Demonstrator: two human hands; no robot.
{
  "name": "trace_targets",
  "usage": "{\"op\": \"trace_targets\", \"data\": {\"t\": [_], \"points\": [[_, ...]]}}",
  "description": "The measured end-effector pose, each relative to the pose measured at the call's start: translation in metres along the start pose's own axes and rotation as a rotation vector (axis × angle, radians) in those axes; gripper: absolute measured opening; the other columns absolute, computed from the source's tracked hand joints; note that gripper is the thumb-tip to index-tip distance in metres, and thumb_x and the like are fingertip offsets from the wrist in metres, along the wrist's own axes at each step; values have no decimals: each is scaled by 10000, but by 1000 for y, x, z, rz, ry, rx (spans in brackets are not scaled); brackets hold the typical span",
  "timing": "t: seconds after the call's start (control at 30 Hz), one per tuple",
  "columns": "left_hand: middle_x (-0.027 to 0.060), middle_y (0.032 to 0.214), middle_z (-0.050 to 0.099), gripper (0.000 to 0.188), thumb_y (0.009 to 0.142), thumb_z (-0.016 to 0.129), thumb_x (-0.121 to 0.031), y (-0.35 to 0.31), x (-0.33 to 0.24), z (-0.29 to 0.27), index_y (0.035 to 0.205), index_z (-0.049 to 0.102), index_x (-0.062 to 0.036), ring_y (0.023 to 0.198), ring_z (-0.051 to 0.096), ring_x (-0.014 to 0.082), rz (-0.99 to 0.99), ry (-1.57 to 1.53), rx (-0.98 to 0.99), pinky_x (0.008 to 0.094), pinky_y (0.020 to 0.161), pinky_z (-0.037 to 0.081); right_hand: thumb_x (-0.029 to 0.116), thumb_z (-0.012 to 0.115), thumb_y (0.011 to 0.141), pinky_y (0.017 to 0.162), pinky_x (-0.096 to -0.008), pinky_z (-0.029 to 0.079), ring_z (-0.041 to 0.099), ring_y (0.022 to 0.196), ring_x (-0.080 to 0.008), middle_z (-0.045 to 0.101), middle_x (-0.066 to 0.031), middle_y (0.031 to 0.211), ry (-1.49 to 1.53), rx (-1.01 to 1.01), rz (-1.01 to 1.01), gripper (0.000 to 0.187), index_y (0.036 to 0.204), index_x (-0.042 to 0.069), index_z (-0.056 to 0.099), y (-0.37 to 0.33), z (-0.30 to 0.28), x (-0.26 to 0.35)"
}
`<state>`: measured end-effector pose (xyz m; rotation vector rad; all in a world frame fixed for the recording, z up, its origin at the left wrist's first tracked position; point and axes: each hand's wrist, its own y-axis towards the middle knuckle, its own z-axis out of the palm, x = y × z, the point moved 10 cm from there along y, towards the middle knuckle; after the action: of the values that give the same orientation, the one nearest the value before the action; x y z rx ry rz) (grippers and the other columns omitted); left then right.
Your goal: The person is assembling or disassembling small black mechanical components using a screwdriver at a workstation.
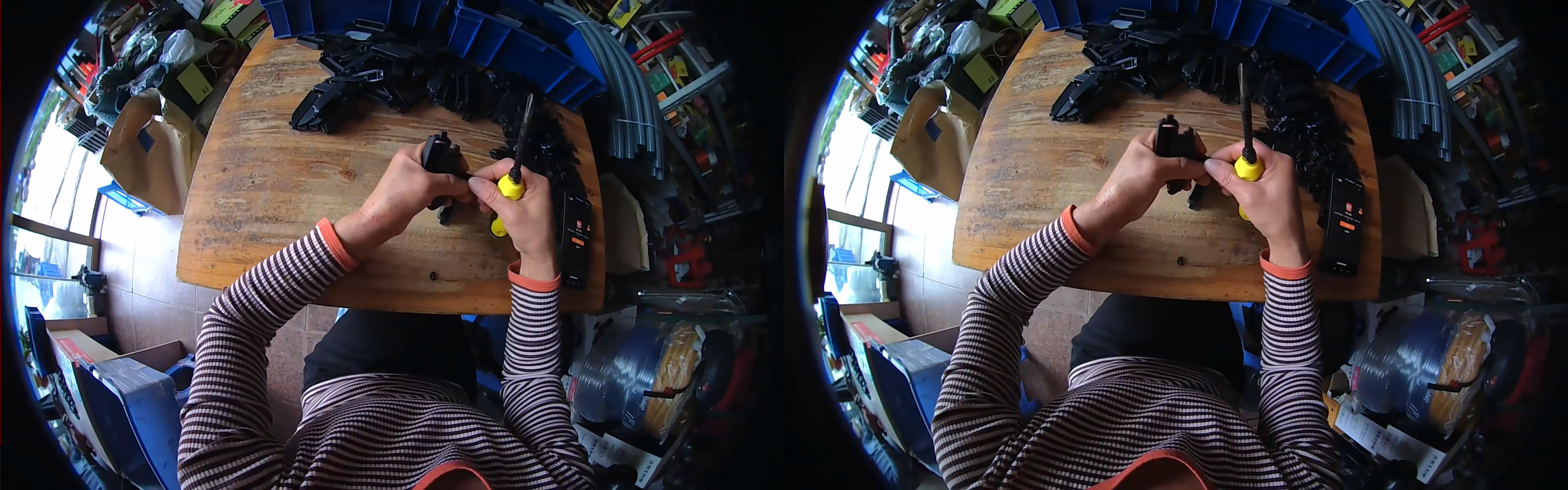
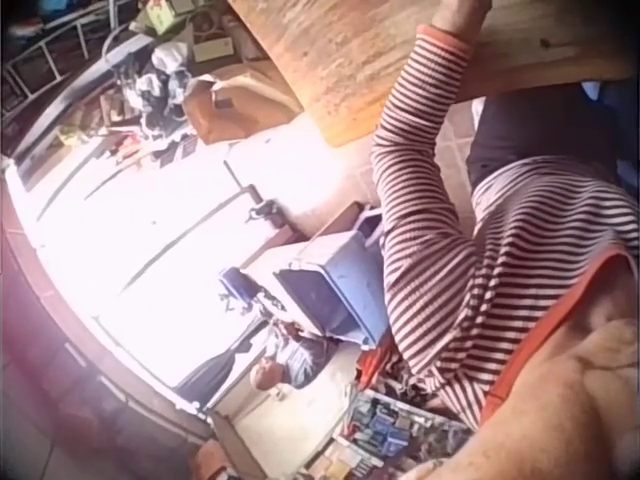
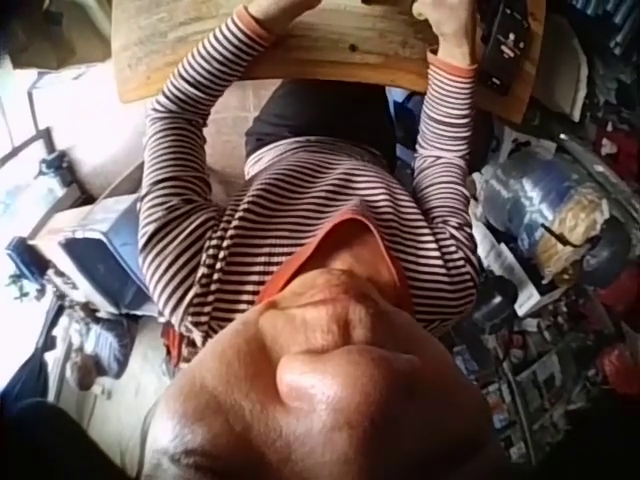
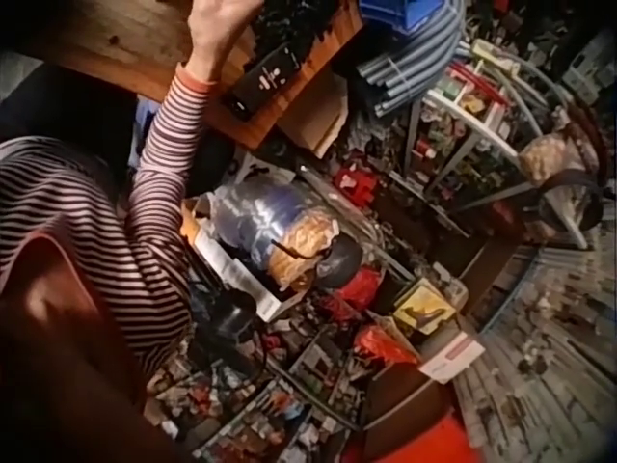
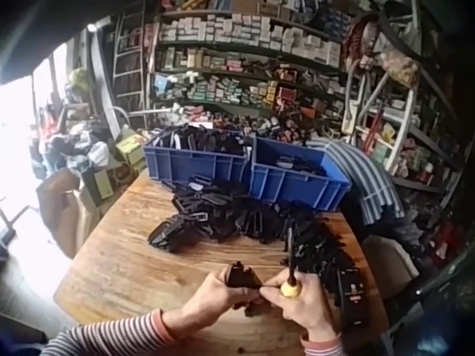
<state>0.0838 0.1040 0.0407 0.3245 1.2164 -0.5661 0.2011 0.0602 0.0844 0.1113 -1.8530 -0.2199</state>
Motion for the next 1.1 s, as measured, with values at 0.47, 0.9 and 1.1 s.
{"op": "trace_targets", "data": {"t": [0.47, 0.9, 1.1], "points": [[91, 1026, 627, 192, 811, 557, -131, -43, 9, 30, 987, 574, -58, 1037, 578, 261, 1001, 1297, 451, 348, 897, 463, 27, 723, 701, 581, -364, 493, 620, 689, -324, 615, -142, 756, -712, -70, -342, 172, 804, 29, 585, 25, 30, -18], [130, 1082, 626, 167, 807, 567, -96, -48, 13, 16, 961, 578, -30, 1103, 576, 298, 891, 1317, 467, 395, 920, 476, 93, 700, 809, 553, -267, 474, 600, 620, -175, 634, -81, 759, -247, -70, -233, 117, 846, 41, 602, 48, 32, 10], [129, 1106, 626, 192, 804, 577, -93, -46, -4, 30, 986, 590, -31, 1136, 564, 291, 950, 1271, 474, 397, 924, 475, 159, 650, 893, 575, -186, 448, 563, 635, -63, 633, -42, 773, 69, -109, -171, 111, 899, 51, 626, 69, 34, -10]]}}
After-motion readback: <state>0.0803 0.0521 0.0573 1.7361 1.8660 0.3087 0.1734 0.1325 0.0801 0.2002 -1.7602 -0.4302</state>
